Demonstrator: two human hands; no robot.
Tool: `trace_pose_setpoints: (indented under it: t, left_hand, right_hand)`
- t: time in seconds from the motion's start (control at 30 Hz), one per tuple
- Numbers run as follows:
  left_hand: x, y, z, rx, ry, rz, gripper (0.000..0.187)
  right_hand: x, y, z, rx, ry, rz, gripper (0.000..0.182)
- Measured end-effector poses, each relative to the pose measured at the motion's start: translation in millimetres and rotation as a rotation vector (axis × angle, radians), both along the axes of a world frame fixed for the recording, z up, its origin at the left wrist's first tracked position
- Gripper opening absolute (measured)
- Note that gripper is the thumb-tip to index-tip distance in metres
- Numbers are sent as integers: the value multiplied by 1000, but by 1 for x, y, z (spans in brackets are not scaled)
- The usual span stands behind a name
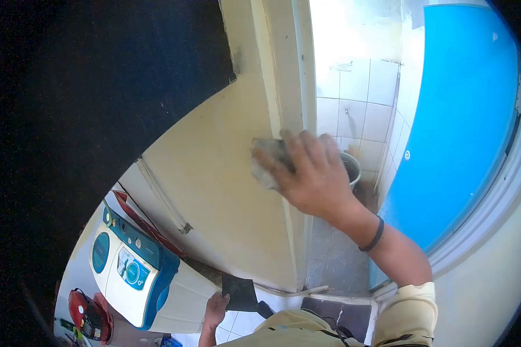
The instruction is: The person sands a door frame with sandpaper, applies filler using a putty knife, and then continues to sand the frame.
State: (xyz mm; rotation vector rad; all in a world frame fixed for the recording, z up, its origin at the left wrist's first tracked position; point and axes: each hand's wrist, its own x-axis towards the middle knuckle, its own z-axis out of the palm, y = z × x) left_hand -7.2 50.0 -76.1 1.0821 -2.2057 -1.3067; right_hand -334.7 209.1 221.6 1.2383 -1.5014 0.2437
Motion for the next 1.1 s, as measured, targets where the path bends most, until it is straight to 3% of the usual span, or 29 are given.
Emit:
trace_pose_setpoints:
  t: [0.1, 0.33, 0.5, 0.67, 0.9, 1.0, 1.1]
  left_hand:
    - [2, -8, -14, -50, -20, -20, 37]
    - [9, -4, -11, 8, -6, 6, 35]
    - [11, -3, 0, 51, -50, 38, 32]
    - [19, -11, -27, 34, -6, 38, 32]
    - [16, -5, -14, 110, 23, 56, 33]
    - [18, -8, -21, -22, -29, 25, 32]
    - [15, -4, -11, 43, -11, 38, 33]
  right_hand:
    - [5, -14, -2, 169, 201, -38, 51]
    - [13, -32, -15, 183, 185, -196, 52]
    - [11, -34, -24, 255, 209, -115, 54]
    - [12, -32, 13, 95, 128, -150, 54]
    - [16, -19, -18, 301, 226, -78, 53]
    - [13, -10, -1, 176, 248, -154, 51]
    - [1, -13, 13, 57, 248, -121, 45]
